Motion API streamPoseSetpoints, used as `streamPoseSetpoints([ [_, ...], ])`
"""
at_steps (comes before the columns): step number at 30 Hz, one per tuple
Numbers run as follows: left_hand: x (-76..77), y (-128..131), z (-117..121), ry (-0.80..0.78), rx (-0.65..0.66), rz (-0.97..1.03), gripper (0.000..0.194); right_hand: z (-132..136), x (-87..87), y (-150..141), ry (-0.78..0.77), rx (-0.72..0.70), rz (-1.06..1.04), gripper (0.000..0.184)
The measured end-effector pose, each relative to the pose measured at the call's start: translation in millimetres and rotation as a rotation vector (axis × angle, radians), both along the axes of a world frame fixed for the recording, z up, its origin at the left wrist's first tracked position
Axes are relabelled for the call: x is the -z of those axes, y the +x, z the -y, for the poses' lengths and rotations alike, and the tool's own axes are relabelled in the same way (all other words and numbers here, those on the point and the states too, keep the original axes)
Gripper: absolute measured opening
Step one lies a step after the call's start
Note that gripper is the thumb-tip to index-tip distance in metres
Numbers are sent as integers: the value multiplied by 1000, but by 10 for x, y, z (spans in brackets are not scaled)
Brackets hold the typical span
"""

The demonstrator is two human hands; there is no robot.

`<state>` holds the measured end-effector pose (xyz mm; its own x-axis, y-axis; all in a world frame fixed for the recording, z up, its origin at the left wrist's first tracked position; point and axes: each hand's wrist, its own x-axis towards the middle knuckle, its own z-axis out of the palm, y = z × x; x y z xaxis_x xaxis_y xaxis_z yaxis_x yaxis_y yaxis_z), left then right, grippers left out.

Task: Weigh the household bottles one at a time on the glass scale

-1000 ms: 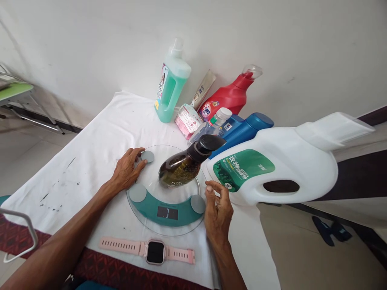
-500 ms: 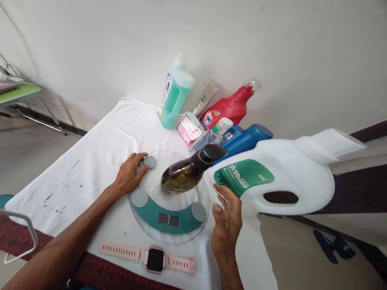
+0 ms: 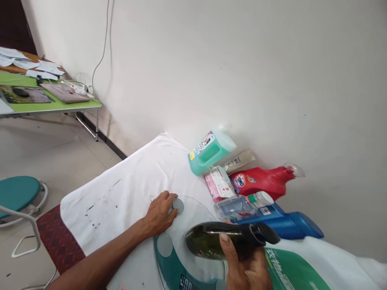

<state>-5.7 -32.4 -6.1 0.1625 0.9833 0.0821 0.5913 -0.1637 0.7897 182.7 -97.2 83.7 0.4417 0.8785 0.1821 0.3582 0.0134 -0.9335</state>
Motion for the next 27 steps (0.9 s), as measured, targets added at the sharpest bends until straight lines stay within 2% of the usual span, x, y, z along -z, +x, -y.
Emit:
streamPoseSetpoints([
  [4, 7, 28, 21, 10, -14, 4, 38, -222, -154, -161, 42, -14, 62, 82],
  [7, -6, 36, 21, 17, -16, 11, 35, -659, -249, -446, 180, -96, 66, 75],
  [9, -19, 38, 16, 6, -15, 14, 33, -1107, -253, -670, 241, -209, 47, 66],
  [11, -27, 45, 10, -6, -22, 24, 33, -1644, -210, -892, 230, -282, 67, 60],
  [15, -10, 86, 7, -37, -20, 52, 36, -2746, -85, -1301, 228, -226, 146, 50],
  [19, 11, 131, -19, -82, -16, 58, 41, -3588, -35, -1613, 254, -185, 181, 41],
  [23, -14, 131, -84, -133, 28, 57, 42, -4099, 30, -1759, 242, -152, 217, 43],
  [27, -38, 121, -124, -158, 44, 69, 41, -4353, 151, -1757, 164, -161, 248, 44],
])
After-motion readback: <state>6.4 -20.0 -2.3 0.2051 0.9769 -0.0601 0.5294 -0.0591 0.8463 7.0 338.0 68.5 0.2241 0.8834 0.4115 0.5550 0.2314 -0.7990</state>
